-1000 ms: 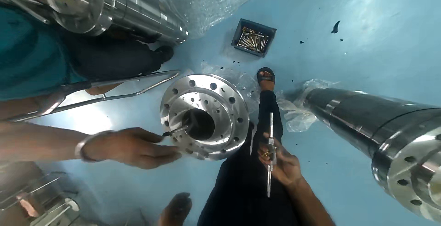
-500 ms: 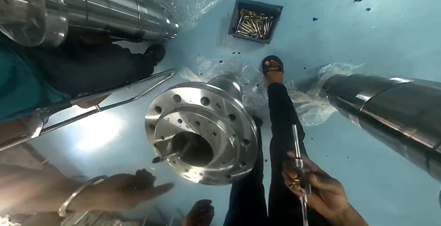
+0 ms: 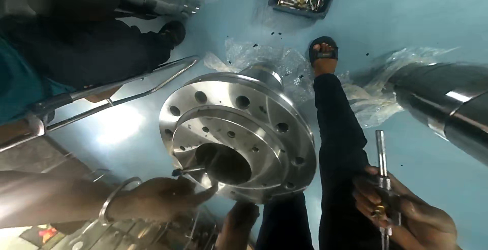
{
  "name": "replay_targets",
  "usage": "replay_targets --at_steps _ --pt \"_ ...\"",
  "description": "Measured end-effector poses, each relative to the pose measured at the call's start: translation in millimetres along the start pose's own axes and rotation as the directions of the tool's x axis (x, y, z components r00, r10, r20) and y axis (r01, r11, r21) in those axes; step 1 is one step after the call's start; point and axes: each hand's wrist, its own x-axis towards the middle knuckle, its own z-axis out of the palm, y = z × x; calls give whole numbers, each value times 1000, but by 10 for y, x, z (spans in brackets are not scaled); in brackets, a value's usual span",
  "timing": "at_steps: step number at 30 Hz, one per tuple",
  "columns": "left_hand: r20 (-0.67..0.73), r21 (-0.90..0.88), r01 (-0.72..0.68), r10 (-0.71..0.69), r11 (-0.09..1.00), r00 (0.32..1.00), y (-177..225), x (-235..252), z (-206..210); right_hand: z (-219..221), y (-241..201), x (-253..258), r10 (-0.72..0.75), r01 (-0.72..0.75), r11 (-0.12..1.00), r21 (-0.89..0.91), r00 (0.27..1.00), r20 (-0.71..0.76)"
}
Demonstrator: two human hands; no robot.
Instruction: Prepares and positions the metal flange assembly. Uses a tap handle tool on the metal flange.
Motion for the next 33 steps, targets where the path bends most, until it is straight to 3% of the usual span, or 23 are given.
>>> replay_targets --at_steps 3,7,17,31,33 --pt "-30 17 101 -100 995 995 251 11 69 13 -14 42 2 -3 999 -33 1000 -22" --pt "-75 -69 -4 -1 998 997 -58 88 148 3 -42 80 49 -54 994 -97 997 -54" --pt "-44 -209 23 -32 978 999 -391 161 246 67 -55 143 115 -133 980 -146 986 -121" --pt "-68 -395 -36 10 918 998 -641 287 399 -179 -71 -40 130 -164 968 -189 975 -181" --pt "-73 -422 -47 17 906 997 -680 305 434 -212 -108 -28 155 -179 965 -192 979 -136"
